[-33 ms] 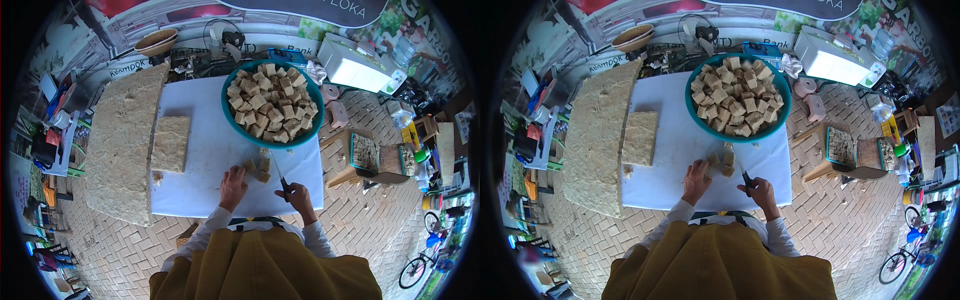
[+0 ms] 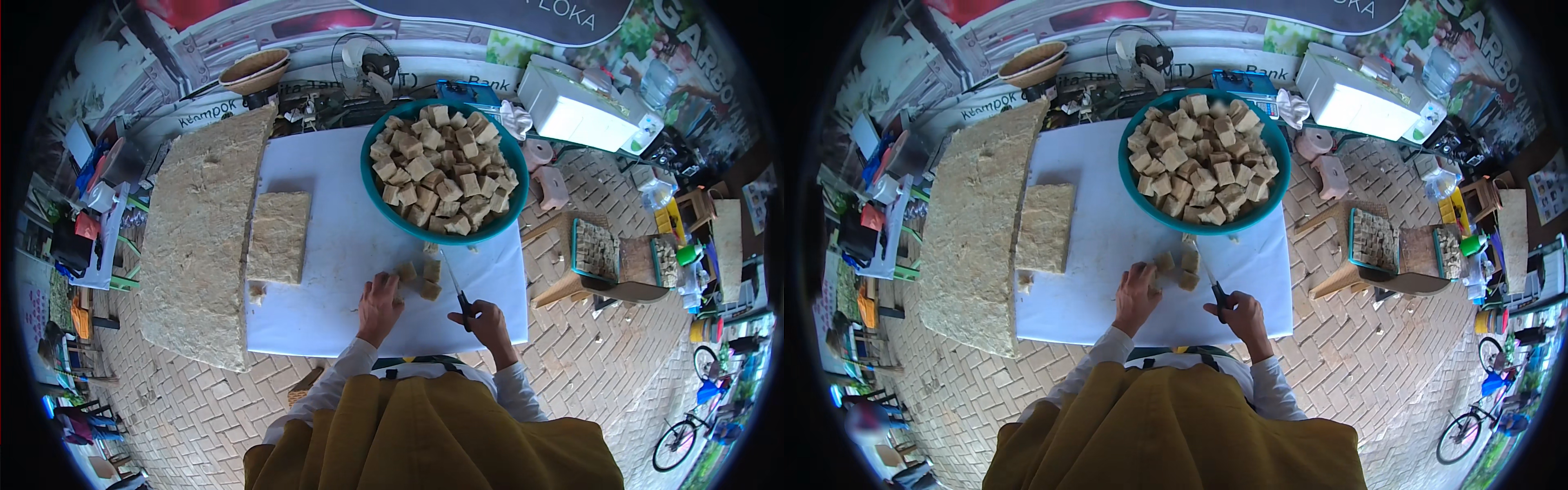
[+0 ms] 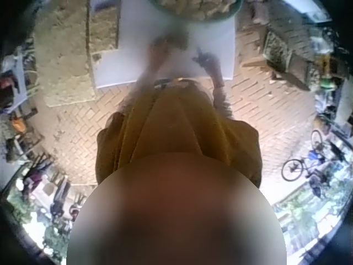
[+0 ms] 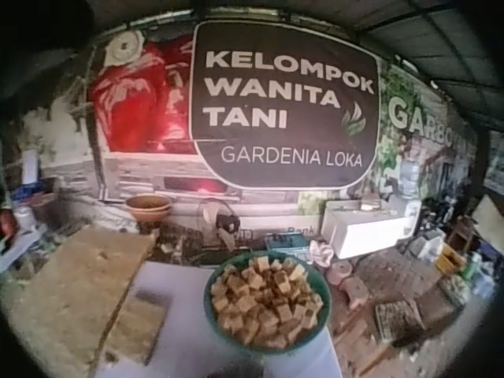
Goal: Cutting blocks of tempeh into small cubes on a processing table.
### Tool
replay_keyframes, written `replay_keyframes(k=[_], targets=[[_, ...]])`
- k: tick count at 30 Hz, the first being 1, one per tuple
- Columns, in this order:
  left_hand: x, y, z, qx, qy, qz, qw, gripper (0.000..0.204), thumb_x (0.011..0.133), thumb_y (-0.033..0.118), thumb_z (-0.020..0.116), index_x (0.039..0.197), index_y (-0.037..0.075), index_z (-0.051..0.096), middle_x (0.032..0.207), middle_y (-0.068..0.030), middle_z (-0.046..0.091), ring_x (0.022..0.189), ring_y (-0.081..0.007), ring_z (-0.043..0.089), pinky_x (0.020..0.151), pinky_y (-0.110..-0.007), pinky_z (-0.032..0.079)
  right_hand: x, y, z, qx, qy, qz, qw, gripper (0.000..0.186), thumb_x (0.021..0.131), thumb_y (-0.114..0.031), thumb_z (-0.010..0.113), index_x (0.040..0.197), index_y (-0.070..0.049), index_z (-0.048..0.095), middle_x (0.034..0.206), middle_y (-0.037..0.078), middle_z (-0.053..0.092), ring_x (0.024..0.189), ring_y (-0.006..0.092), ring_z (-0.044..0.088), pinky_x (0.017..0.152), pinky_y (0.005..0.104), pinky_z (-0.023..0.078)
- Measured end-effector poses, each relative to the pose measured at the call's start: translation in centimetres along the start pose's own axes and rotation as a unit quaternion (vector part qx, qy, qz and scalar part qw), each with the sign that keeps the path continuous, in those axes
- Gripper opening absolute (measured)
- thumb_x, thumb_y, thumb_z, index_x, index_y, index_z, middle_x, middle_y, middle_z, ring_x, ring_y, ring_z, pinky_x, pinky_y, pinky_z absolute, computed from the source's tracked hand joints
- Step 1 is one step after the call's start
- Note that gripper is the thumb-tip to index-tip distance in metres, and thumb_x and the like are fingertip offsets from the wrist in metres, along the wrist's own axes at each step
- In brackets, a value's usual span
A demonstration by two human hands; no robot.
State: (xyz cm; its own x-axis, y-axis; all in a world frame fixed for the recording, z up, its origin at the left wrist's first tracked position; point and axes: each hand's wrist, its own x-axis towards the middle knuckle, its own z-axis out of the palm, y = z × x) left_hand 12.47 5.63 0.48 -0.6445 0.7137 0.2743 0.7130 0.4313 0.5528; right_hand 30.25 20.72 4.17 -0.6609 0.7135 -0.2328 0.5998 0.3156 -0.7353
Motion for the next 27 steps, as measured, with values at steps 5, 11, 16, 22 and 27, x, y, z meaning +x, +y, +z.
replay_keyframes(k=[5, 11, 16, 22, 27], targets=[[1.6, 0.3, -2.4, 0.000, 0.043, -0.027, 0.999, 0.051, 0.056, 0.006, 0.072, 0.104, 0.011, 0.054, 0.102, -0.0105, 0.053, 0.085, -0.0332, 0.054, 0.072, -0.042, 0.048, -0.1, 0.4, -0.2, 0.013, 0.016, 0.002, 1.000, 0.045, 0.061, -0.042, 0.080, 0.061, -0.002, 0.059, 0.051, 0.008, 0.054, 0.048, 0.0226, 0.052, 0.053, 0.0337, 0.042], [11.6, 4.3, -6.8, -0.046, 0.153, 0.096, 0.983, 0.052, 0.059, 0.008, 0.073, 0.108, 0.012, 0.053, 0.103, -0.0106, 0.053, 0.091, -0.0333, 0.053, 0.075, -0.040, 0.047, -0.5, 1.3, -0.7, -0.013, 0.037, 0.006, 0.999, 0.049, 0.060, -0.047, 0.078, 0.062, -0.002, 0.059, 0.053, 0.010, 0.056, 0.053, 0.0293, 0.057, 0.056, 0.0374, 0.044], [20.6, 8.7, -4.9, -0.043, 0.113, 0.159, 0.980, 0.052, 0.063, 0.013, 0.073, 0.111, 0.012, 0.053, 0.109, -0.0106, 0.052, 0.098, -0.0329, 0.051, 0.081, -0.040, 0.045, -0.9, 1.2, -0.6, -0.005, 0.034, 0.015, 0.999, 0.050, 0.060, -0.049, 0.078, 0.062, -0.002, 0.059, 0.053, 0.010, 0.056, 0.053, 0.0291, 0.057, 0.056, 0.0369, 0.045], [23.6, 8.8, -0.9, 0.104, 0.005, 0.120, 0.987, 0.053, 0.081, 0.046, 0.055, 0.126, 0.019, 0.047, 0.135, -0.0100, 0.040, 0.122, -0.0359, 0.033, 0.098, -0.056, 0.026, -1.4, 1.3, -0.4, 0.012, 0.045, 0.018, 0.999, 0.049, 0.061, -0.048, 0.078, 0.061, -0.002, 0.059, 0.051, 0.008, 0.053, 0.050, 0.0222, 0.053, 0.054, 0.0345, 0.043], [22.3, 8.3, -2.0, 0.076, 0.122, 0.136, 0.980, 0.056, 0.086, 0.055, 0.043, 0.132, 0.022, 0.041, 0.137, -0.0127, 0.035, 0.125, -0.0335, 0.028, 0.099, -0.057, 0.019, -0.7, 1.4, -0.9, -0.009, 0.052, 0.027, 0.998, 0.050, 0.061, -0.047, 0.079, 0.062, -0.001, 0.059, 0.051, 0.008, 0.052, 0.049, 0.0220, 0.052, 0.053, 0.0336, 0.042]])
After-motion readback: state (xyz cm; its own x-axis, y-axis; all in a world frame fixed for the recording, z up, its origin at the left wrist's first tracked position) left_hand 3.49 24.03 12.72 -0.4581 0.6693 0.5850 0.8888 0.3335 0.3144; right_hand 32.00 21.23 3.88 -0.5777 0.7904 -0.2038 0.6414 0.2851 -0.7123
